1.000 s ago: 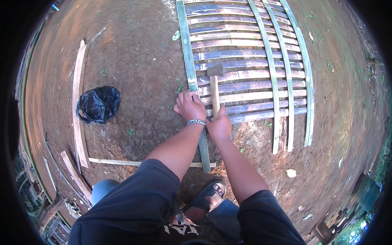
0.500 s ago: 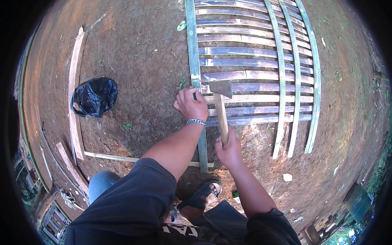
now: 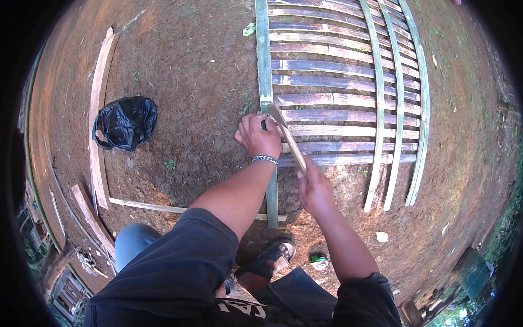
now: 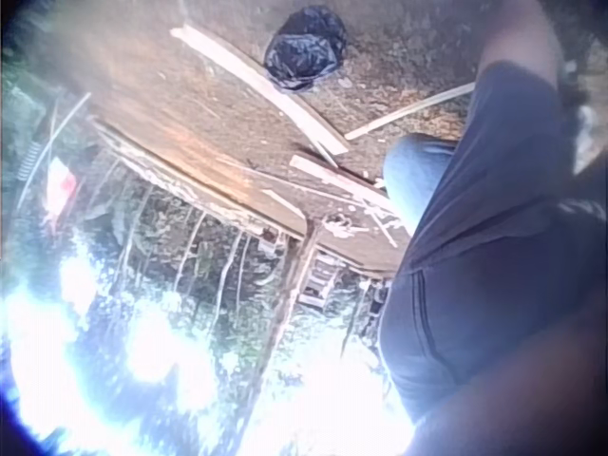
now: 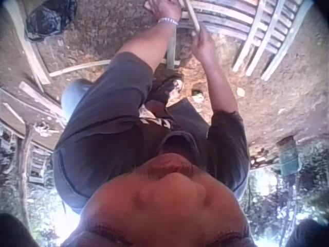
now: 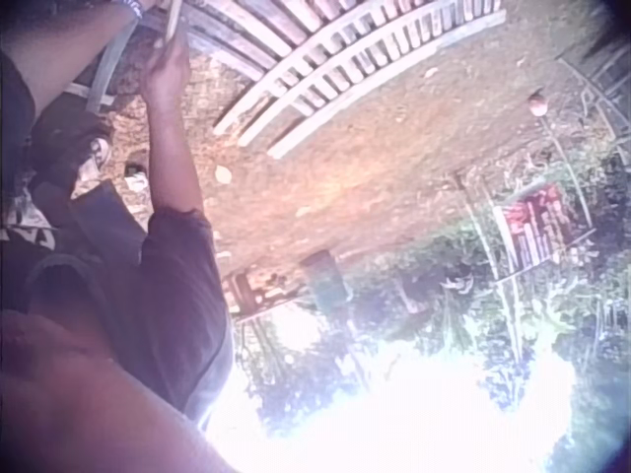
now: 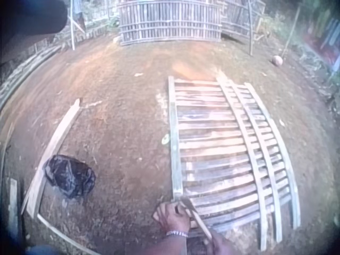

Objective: The person sits on the ground and uses a hammer to drive nails into a wooden lattice structure. They repeatedly pick up nails from a black plastic bag and secure them into the frame of the lattice.

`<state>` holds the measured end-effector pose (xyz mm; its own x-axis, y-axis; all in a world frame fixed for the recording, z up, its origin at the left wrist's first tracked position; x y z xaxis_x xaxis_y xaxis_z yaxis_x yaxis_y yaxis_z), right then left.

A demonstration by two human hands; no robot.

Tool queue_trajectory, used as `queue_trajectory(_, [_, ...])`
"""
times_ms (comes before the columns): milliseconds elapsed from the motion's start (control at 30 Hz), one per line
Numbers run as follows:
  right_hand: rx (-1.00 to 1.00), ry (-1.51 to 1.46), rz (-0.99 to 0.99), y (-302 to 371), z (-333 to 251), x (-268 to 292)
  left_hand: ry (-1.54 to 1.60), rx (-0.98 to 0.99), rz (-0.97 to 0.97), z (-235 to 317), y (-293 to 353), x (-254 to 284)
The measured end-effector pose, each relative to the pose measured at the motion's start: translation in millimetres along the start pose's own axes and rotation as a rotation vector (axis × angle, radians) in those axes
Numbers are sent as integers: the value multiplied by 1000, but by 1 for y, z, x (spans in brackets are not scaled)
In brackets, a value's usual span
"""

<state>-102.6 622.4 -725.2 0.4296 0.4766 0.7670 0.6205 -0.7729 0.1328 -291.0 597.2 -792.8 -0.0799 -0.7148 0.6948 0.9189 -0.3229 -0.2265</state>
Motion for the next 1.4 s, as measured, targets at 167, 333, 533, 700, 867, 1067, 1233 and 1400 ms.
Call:
queue_trajectory(167, [-27, 8, -84, -7, -1, 0, -5, -10, 11, -2, 0, 0])
queue_trajectory(333, [62, -19, 14, 0, -5, -1, 5, -16, -3, 1, 0, -1])
queue_trajectory(533, [27, -20, 1, -5, -1, 0, 4, 13, -21, -1, 1, -1])
queue_trajectory(700, [76, 33, -13, -11, -7, 2, -2, -3, -1, -2, 0, -1])
queue_trajectory(867, [79, -27, 43, -9, -1, 3, 7, 9, -22, -2, 1, 0])
queue_trajectory(1067, [46, 56, -37, -11, 7, 0, -19, 10, -21, 0, -1, -1])
queue_trajectory(1233, [111, -48, 88, -7, 2, 5, -1, -6, -10, 0, 0, -1])
queue_trajectory(1400, [-59, 29, -72, -14, 12, -2, -5, -3, -19, -1, 2, -1])
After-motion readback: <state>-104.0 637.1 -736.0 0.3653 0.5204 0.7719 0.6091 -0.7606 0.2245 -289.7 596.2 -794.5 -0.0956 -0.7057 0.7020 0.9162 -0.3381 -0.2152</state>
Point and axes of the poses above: each hand's wrist, its own y-axis away from the middle knuckle, its own x-axis out of the back of the hand, z = x × y, the point moved 6 cm from there along -y, towards the middle knuckle, and after that the axes turned 6 degrees about z, right-handed, at the moved point
